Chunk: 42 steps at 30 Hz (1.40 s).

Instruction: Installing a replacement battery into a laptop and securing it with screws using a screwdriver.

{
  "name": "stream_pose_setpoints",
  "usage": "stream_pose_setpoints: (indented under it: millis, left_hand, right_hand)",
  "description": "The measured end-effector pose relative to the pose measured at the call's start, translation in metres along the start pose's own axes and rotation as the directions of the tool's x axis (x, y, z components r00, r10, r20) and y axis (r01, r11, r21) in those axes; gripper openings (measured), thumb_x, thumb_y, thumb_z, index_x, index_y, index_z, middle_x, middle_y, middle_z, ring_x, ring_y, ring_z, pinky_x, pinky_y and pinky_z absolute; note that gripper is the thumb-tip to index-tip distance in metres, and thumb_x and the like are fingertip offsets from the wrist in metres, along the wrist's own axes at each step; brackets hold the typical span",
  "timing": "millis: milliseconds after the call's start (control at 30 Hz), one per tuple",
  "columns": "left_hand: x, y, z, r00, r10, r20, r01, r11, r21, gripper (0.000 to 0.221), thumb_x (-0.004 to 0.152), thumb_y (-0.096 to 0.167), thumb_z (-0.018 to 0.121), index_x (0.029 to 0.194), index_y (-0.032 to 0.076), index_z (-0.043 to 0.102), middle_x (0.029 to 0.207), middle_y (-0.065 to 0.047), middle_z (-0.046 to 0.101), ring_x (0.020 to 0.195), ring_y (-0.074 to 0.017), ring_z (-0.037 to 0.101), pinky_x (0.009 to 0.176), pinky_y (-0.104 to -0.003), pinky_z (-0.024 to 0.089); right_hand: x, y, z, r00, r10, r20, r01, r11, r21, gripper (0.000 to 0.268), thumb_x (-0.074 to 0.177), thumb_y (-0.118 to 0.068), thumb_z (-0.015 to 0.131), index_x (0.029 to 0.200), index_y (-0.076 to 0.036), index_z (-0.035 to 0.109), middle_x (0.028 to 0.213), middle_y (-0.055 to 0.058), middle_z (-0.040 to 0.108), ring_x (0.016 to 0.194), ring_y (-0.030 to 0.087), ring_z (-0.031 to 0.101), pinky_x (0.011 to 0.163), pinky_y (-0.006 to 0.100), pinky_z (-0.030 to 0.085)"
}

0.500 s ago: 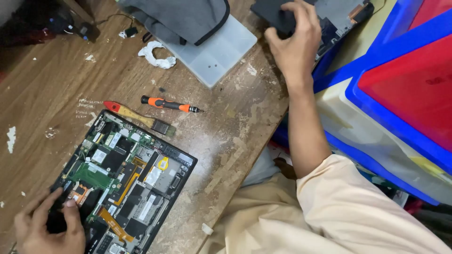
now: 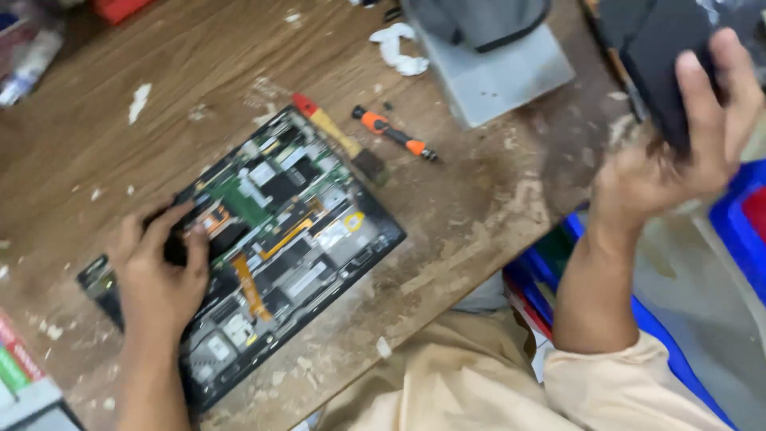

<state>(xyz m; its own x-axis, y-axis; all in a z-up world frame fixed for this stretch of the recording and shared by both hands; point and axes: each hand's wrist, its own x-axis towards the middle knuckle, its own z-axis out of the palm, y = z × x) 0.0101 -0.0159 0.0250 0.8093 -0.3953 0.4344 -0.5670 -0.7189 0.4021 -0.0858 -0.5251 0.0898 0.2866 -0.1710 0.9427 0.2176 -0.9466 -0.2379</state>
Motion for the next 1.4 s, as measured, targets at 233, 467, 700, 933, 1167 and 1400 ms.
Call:
stream_pose_setpoints:
  millis: [233,467,700,933,1167,1400]
  left_hand:
    - [0.007,0.049,-0.009,0.992,-0.055,-0.113,0.022,0.961,-0.277,0.014,0.112,0.003,0.069,0.121,-0.003,0.078,0.129,-0.022,0.069,0.122,-0.0356,0.07,0.103,-0.044,0.056]
    - [-0.016,0.016,0.045,0.846,-0.44,0.302,0.357,0.045,-0.933,0.06,0.114,0.03,0.057,0.165,0.006,0.036,0.125,-0.015,0.07,0.094,-0.024,0.082,0.074,-0.035,0.072]
    - [0.003,0.033,0.006,0.803,-0.543,0.247,0.284,-0.017,-0.959,0.054,0.104,-0.007,0.066,0.152,0.006,0.048,0.111,-0.018,0.082,0.088,-0.0211,0.076,0.076,-0.033,0.064]
    - [0.015,0.037,-0.025,0.588,-0.779,0.219,0.243,-0.088,-0.966,0.041,0.099,0.004,0.062,0.13,0.011,0.036,0.112,-0.017,0.07,0.08,-0.0314,0.082,0.05,-0.045,0.073]
    - [0.001,0.059,-0.042,0.562,-0.813,0.151,0.162,-0.07,-0.984,0.036,0.099,-0.002,0.057,0.121,0.013,0.033,0.116,-0.02,0.068,0.087,-0.0356,0.081,0.062,-0.048,0.079]
    - [-0.072,0.072,-0.07,0.697,-0.709,0.107,0.261,0.112,-0.959,0.079,0.096,-0.022,0.069,0.157,0.007,0.03,0.132,-0.028,0.072,0.109,-0.0428,0.081,0.089,-0.051,0.081]
  right_hand:
    - [-0.076,-0.07,-0.015,0.91,-0.092,0.404,-0.074,0.923,0.377,0.023,0.102,0.007,0.081,0.123,0.013,0.074,0.142,0.042,0.061,0.128,0.059,0.055,0.118,0.066,0.044]
    - [-0.077,-0.164,0.013,0.644,-0.447,0.62,-0.38,0.517,0.767,0.023,0.101,-0.013,0.069,0.118,-0.012,0.084,0.134,0.028,0.072,0.13,0.039,0.066,0.118,0.048,0.05]
    - [-0.094,-0.124,0.029,0.308,-0.682,0.663,-0.196,0.637,0.746,0.065,0.093,0.012,0.076,0.154,-0.006,0.061,0.167,0.032,0.038,0.157,0.05,0.047,0.133,0.053,0.041]
    - [-0.003,-0.124,0.064,0.144,-0.583,0.799,-0.227,0.767,0.6,0.134,0.082,-0.006,0.088,0.179,-0.021,-0.003,0.172,0.036,0.033,0.151,0.052,0.049,0.119,0.063,0.048]
    - [-0.001,-0.132,0.074,0.243,-0.409,0.88,-0.095,0.892,0.441,0.147,0.062,-0.046,0.1,0.18,0.0,0.025,0.155,0.034,0.054,0.141,0.047,0.054,0.107,0.058,0.05]
    - [0.001,-0.133,0.102,0.072,-0.482,0.873,-0.134,0.863,0.487,0.133,0.065,-0.027,0.096,0.174,0.007,0.027,0.164,0.036,0.044,0.148,0.05,0.046,0.119,0.059,0.042]
